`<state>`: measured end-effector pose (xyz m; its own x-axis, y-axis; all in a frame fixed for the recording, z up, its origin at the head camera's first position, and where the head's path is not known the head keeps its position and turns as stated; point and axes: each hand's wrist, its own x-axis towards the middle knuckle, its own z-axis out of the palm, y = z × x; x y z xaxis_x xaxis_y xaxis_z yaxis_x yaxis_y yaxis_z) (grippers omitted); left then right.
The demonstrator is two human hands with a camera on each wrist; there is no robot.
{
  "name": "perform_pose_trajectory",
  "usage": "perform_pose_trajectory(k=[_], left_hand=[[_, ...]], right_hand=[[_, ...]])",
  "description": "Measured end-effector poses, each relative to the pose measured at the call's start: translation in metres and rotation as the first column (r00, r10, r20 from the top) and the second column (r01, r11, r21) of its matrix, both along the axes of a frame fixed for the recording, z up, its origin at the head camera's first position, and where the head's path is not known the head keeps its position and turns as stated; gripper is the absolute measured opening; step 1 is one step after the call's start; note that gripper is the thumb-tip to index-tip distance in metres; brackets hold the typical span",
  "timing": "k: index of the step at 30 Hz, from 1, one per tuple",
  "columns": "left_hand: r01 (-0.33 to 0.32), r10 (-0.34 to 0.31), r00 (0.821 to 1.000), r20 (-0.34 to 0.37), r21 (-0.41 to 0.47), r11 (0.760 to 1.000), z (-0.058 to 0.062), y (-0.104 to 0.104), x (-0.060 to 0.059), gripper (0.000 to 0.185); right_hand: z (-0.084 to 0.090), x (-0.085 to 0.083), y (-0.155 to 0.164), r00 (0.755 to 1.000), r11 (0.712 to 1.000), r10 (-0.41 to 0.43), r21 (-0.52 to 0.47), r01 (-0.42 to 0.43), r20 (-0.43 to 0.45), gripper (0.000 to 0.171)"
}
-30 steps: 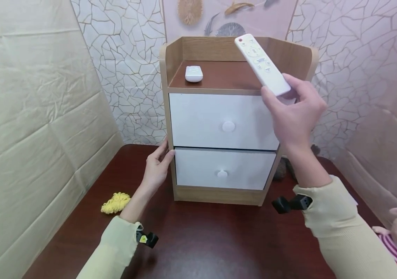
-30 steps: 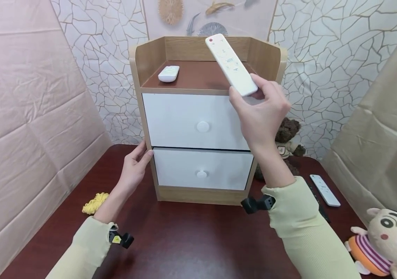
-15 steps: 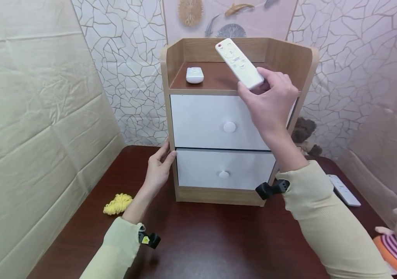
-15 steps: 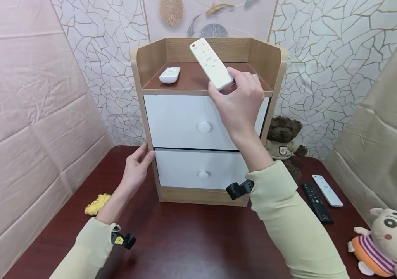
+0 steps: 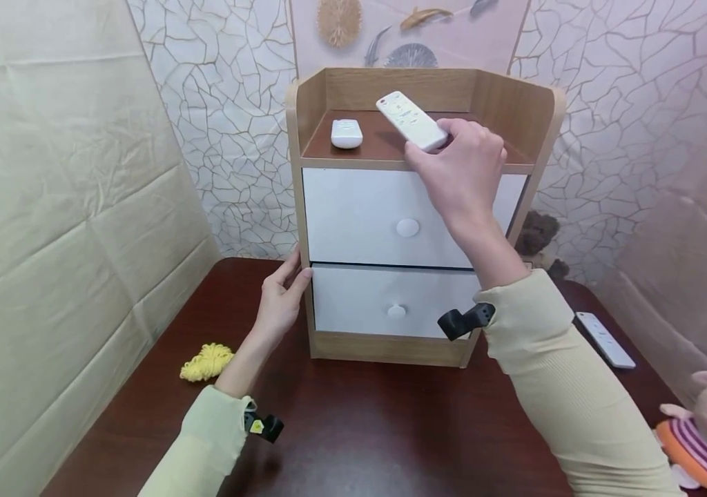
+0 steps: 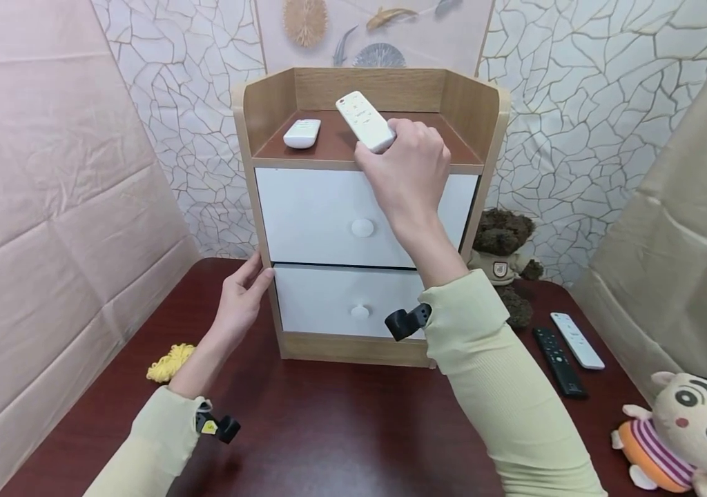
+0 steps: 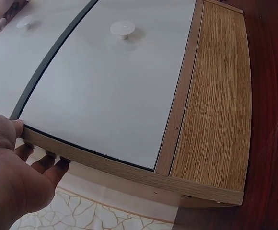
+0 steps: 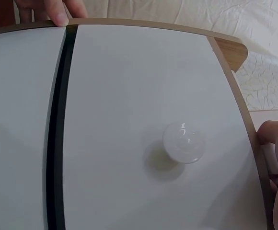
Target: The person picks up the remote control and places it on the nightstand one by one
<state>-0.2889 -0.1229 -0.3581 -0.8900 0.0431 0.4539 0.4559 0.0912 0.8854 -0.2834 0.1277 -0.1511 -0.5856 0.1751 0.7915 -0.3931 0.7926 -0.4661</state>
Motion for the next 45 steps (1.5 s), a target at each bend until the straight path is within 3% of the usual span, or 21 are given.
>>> perform_pose_trajectory(k=[6,15,23,30,45], left_hand=[[0.015,-0.015,1.000,-0.002,-0.004,1.000,0.001,0.000,-0.003,0.057],[0.002,-0.002,1.000,0.012,0.009,1.000,-0.001,-0.001,-0.003,0.057],[0.019,-0.020,1.000,0.007,0.013,1.000,0.000,0.001,-0.003,0.057],[0.027,-0.027,1.000,0.000,0.020,0.999,-0.002,-0.001,-0.001,0.056],[0.024,-0.024,1.000,0.003,0.030,0.999,0.000,-0.001,0.000,0.056]], right_hand=[[0.010,-0.003,0.000,0.996,0.997,-0.027,0.077,0.020,0.088,0.046],[0.022,-0.013,-0.011,0.959,0.986,-0.094,0.161,0.052,0.269,0.052],[0.024,-0.011,-0.018,0.950,0.974,-0.129,0.217,0.068,0.284,0.063],[0.019,-0.006,-0.017,0.956,0.975,-0.091,0.218,0.029,0.281,0.060],[0.025,-0.007,-0.020,0.942,0.978,-0.061,0.207,-0.009,0.331,0.057]])
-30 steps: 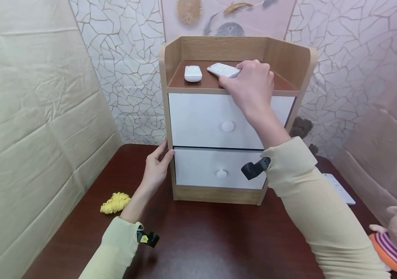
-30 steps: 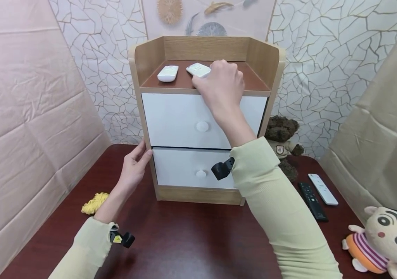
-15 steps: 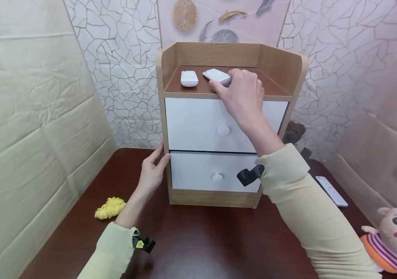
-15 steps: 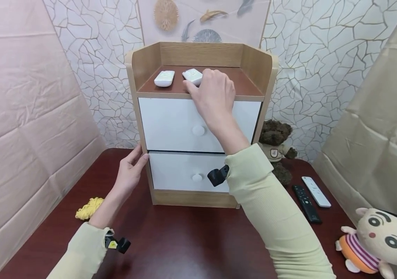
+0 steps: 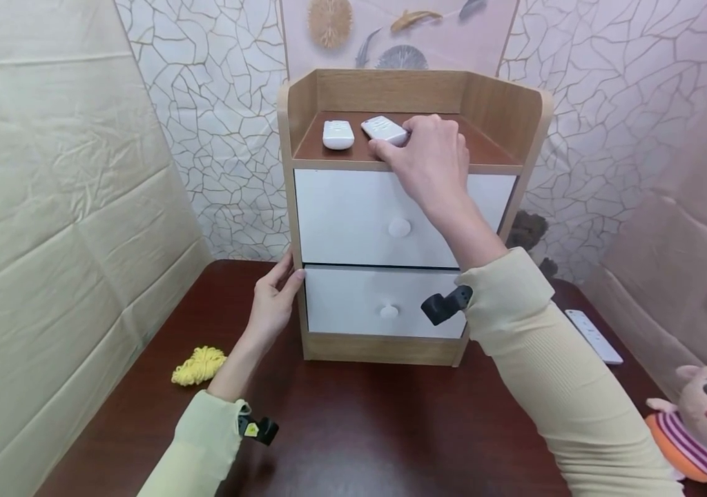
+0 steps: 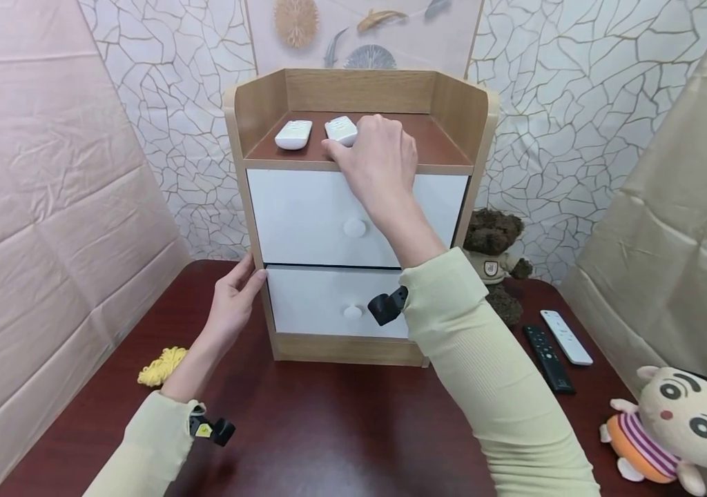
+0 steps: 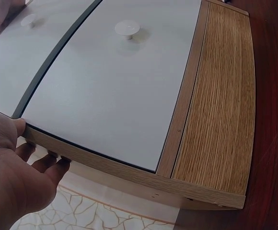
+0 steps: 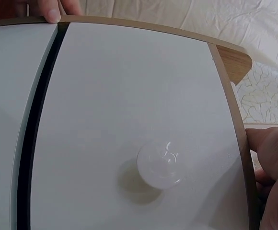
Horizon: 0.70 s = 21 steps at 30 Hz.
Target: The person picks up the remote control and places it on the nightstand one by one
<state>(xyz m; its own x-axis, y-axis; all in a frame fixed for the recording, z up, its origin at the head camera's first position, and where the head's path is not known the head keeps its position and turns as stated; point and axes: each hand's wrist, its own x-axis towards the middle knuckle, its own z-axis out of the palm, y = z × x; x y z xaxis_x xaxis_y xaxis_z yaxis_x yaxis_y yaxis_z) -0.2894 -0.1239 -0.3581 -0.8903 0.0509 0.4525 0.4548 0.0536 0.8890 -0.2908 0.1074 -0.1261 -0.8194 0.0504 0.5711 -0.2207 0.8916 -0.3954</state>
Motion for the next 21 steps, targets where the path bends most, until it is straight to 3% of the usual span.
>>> perform_pose_trajectory(k=[21], left_hand=[[-0.006,0.006,1.000,-0.006,-0.004,1.000,-0.0018,0.0003,-0.0015,0.059]], right_hand=[[0.0030,-0.0032,-0.0055,0.999,1.000,0.004,0.015,-0.005,0.039,0.049]])
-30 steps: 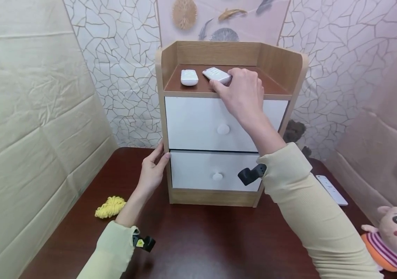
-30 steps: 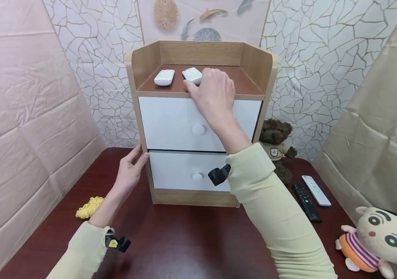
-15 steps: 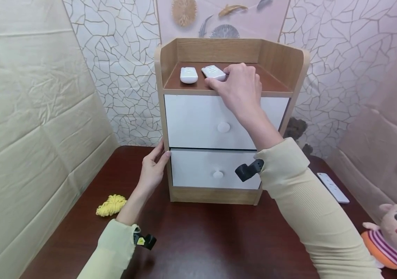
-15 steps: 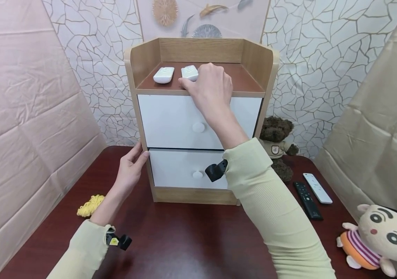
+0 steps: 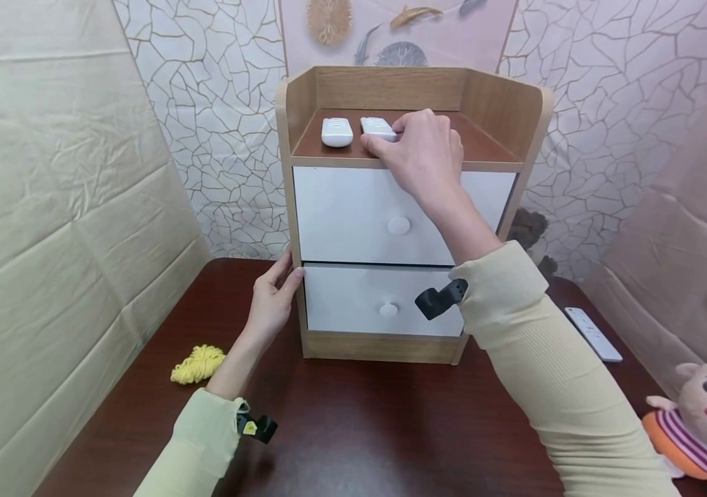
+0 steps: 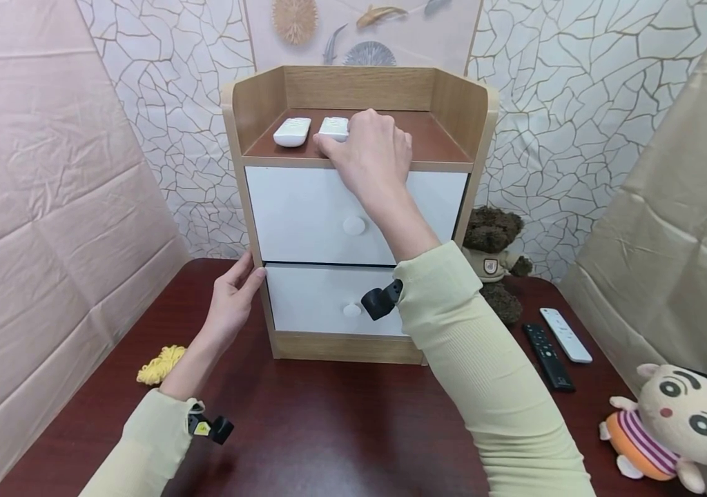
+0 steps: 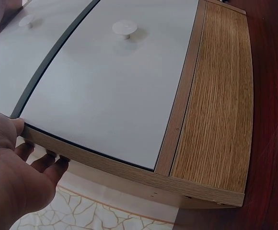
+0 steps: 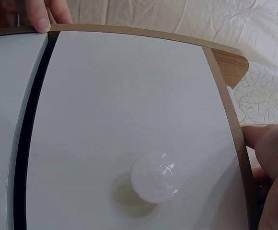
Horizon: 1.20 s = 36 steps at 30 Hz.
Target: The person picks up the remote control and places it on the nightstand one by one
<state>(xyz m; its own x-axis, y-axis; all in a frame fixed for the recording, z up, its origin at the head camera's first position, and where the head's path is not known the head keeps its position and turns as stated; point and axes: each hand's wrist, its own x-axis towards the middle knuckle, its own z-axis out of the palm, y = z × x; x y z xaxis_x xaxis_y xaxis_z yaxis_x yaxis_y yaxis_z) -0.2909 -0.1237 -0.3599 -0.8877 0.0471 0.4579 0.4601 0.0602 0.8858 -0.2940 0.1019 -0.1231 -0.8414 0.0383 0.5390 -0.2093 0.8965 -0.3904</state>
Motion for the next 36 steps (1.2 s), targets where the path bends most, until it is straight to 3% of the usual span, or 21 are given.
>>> perform_pose_trajectory(k=[14,18,23,27,34,36], left_hand=[[-0.008,0.008,1.000,0.012,-0.014,1.000,0.004,0.001,-0.002,0.059],[-0.008,0.009,1.000,0.015,-0.018,1.000,0.004,0.002,-0.002,0.058],[-0.008,0.009,1.000,0.018,-0.029,1.000,0.004,0.002,-0.002,0.058],[-0.008,0.009,1.000,0.022,-0.030,1.000,0.002,0.001,-0.001,0.059],[-0.003,0.004,0.999,0.033,-0.015,1.000,0.000,-0.001,-0.001,0.060],[-0.005,0.005,1.000,0.031,-0.012,1.000,0.000,-0.001,0.000,0.061]], right_hand=[[0.001,0.001,0.003,0.999,1.000,0.019,0.003,-0.019,-0.026,0.052],[0.001,0.005,0.010,0.995,0.993,0.092,-0.065,-0.096,-0.049,0.053],[-0.004,0.017,0.026,0.977,0.963,0.165,-0.192,-0.190,-0.137,0.051],[-0.013,0.032,0.044,0.952,0.940,0.187,-0.235,-0.245,-0.244,0.051],[-0.030,0.062,0.089,0.856,0.906,0.221,-0.227,-0.357,-0.467,0.045],[-0.036,0.070,0.105,0.843,0.905,0.199,-0.235,-0.354,-0.499,0.044]])
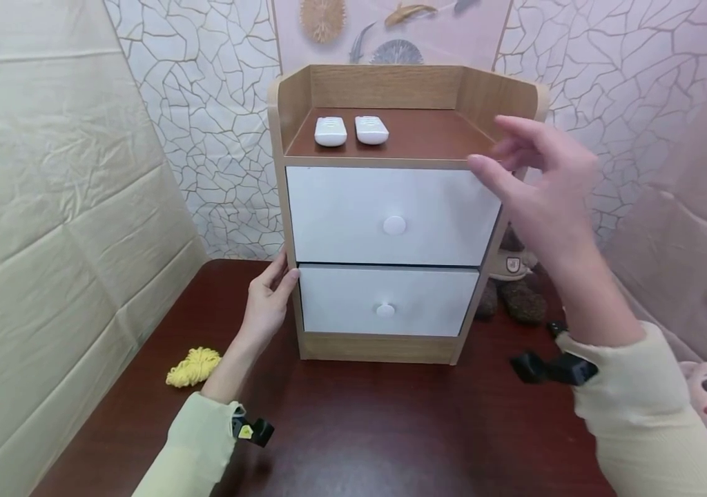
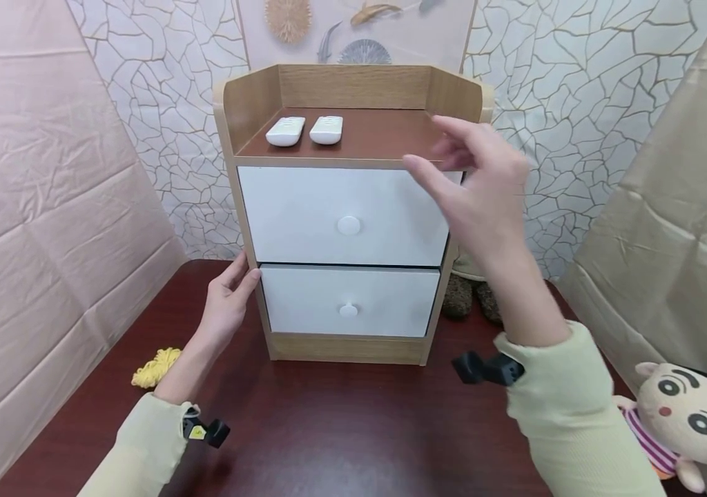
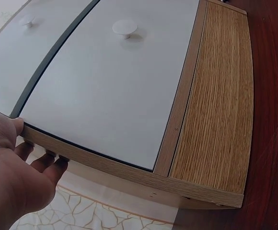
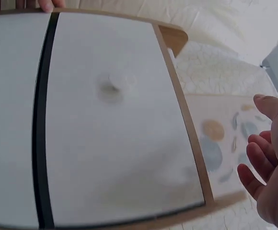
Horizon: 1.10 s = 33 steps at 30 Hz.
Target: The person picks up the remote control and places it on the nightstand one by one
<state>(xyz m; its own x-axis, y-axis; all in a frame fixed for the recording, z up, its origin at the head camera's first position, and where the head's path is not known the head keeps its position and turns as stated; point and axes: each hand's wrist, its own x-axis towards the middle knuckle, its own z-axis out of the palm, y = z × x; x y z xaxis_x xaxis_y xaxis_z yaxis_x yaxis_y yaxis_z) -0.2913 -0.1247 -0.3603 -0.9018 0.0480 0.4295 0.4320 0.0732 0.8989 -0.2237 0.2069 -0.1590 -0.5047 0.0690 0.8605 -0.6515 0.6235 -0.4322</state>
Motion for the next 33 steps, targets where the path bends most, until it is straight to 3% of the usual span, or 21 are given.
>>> perform_pose_trajectory(k=[4,10,17,22,27,33], left_hand=[[-0.002,0.002,1.000,-0.012,0.004,1.000,0.000,0.001,0.000,0.061],[0.005,-0.005,1.000,-0.017,0.013,1.000,0.001,0.001,-0.001,0.060],[0.012,-0.012,1.000,0.002,0.015,1.000,0.001,0.002,0.001,0.061],[0.008,-0.008,1.000,0.004,0.024,1.000,0.001,0.001,0.002,0.061],[0.024,-0.023,1.000,-0.005,0.039,0.999,0.000,0.001,0.001,0.060],[0.026,-0.026,1.000,-0.015,0.035,0.999,0.002,0.002,0.001,0.059]], right_hand=[[-0.015,0.014,0.033,0.997,0.994,-0.071,-0.078,0.071,-0.002,0.043],[-0.046,0.021,0.080,0.970,0.948,-0.180,-0.233,0.215,0.164,0.042],[-0.106,0.011,0.125,0.936,0.895,-0.235,-0.316,0.314,0.264,0.044],[-0.154,0.001,0.146,0.892,0.863,-0.259,-0.325,0.385,0.369,0.051],[-0.197,-0.009,0.170,0.834,0.829,-0.261,-0.330,0.451,0.486,0.060],[-0.235,-0.016,0.190,0.775,0.799,-0.329,-0.279,0.534,0.539,0.066]])
